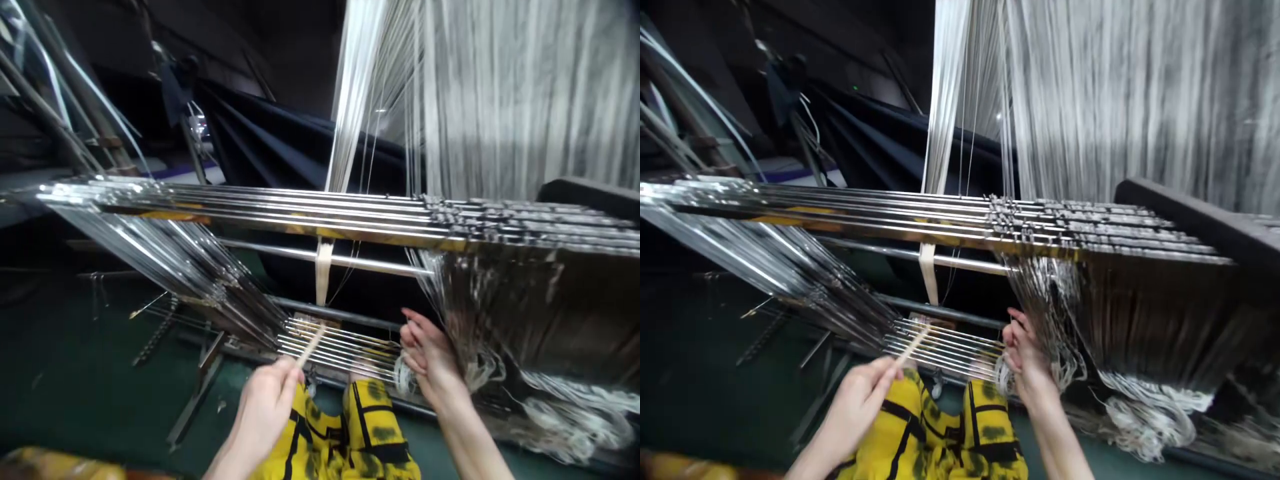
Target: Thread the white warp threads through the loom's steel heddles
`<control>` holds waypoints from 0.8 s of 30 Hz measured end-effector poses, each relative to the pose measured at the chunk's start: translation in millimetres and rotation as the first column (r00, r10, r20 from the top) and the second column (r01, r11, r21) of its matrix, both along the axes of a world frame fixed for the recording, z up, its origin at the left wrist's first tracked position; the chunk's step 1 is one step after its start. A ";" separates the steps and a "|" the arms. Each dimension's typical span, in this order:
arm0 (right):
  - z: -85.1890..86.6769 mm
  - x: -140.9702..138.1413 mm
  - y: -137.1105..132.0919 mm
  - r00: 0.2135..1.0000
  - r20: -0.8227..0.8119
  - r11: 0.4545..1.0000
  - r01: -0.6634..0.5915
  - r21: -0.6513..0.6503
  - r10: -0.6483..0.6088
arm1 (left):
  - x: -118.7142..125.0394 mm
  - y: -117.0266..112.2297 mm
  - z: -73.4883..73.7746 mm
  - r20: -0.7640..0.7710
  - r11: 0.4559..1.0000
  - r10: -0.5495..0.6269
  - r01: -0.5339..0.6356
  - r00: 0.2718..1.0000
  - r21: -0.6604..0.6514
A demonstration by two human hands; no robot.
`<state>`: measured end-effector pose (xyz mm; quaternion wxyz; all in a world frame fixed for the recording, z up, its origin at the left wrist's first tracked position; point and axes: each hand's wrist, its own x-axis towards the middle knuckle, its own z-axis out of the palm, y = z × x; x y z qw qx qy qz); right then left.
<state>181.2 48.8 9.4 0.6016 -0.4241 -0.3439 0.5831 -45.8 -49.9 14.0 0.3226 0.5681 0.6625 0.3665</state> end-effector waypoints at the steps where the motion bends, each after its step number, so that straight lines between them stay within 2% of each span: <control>1: 0.8 9.8 0.3 1.000 0.002 1.000 0.001 0.000 -0.001 | -7.0 4.6 3.6 -0.227 0.996 0.090 -0.092 0.970 0.005; 2: 2.4 18.3 -0.2 1.000 0.016 1.000 -0.010 -0.003 0.010 | -14.2 8.4 6.0 -0.429 0.985 0.161 -0.169 0.889 0.019; 3: 4.3 25.6 -1.1 0.999 0.037 1.000 -0.025 -0.009 0.026 | -21.4 11.2 7.2 -0.552 0.974 0.191 -0.227 0.812 0.002; 4: 5.9 32.0 -2.1 0.997 0.064 0.999 -0.036 -0.014 0.037 | -28.1 13.0 7.4 -0.600 0.963 0.208 -0.268 0.772 -0.011; 5: 6.8 37.3 -3.1 0.994 0.094 0.999 -0.047 -0.020 0.049 | -33.5 14.0 6.7 -0.591 0.960 0.206 -0.277 0.780 -0.031; 6: 7.0 41.1 -3.9 0.991 0.123 0.999 -0.048 -0.025 0.051 | -36.7 14.7 5.2 -0.531 0.964 0.195 -0.262 0.825 -0.052; 8: 5.9 42.5 -4.6 0.984 0.170 0.998 -0.047 -0.038 0.053 | -32.8 16.3 0.9 -0.312 0.978 0.155 -0.190 0.937 -0.086; 10: 4.3 35.2 -4.2 0.981 0.184 0.998 -0.057 -0.041 0.063 | -14.1 18.8 -4.3 -0.096 0.987 0.107 -0.117 0.990 -0.106; 12: 3.6 24.6 -2.4 0.981 0.172 0.995 -0.090 -0.033 0.094 | 13.0 20.8 -8.2 0.003 0.994 0.039 -0.039 0.999 -0.099; 15: 2.5 20.1 1.8 0.973 0.193 0.991 -0.131 -0.003 0.129 | 43.6 20.8 -7.8 0.011 0.982 -0.165 0.165 0.986 -0.089; 17: 1.7 26.0 2.8 0.962 0.263 0.997 -0.078 0.020 0.070 | 48.3 23.1 -4.2 -0.030 0.968 -0.247 0.245 0.968 -0.062; 19: 2.7 28.7 1.1 0.931 0.364 0.999 -0.011 0.035 -0.002 | 46.3 31.5 -1.2 -0.089 0.973 -0.223 0.227 0.971 0.040; 21: 8.0 20.1 -1.9 0.874 0.485 0.992 -0.078 0.101 0.019 | 46.2 45.6 -0.6 -0.137 0.957 -0.198 0.221 0.971 0.187; 22: 12.9 11.8 -2.9 0.836 0.547 0.969 -0.175 0.177 0.051 | 48.0 53.8 -1.3 -0.157 0.935 -0.232 0.265 0.960 0.236; 23: 19.4 2.0 -2.9 0.790 0.612 0.918 -0.270 0.289 0.039 | 50.5 62.2 -2.6 -0.190 0.896 -0.303 0.347 0.934 0.277; 24: 27.4 -8.0 -1.7 0.758 0.651 0.871 -0.303 0.387 -0.026 | 53.2 70.4 -4.3 -0.221 0.861 -0.355 0.410 0.908 0.300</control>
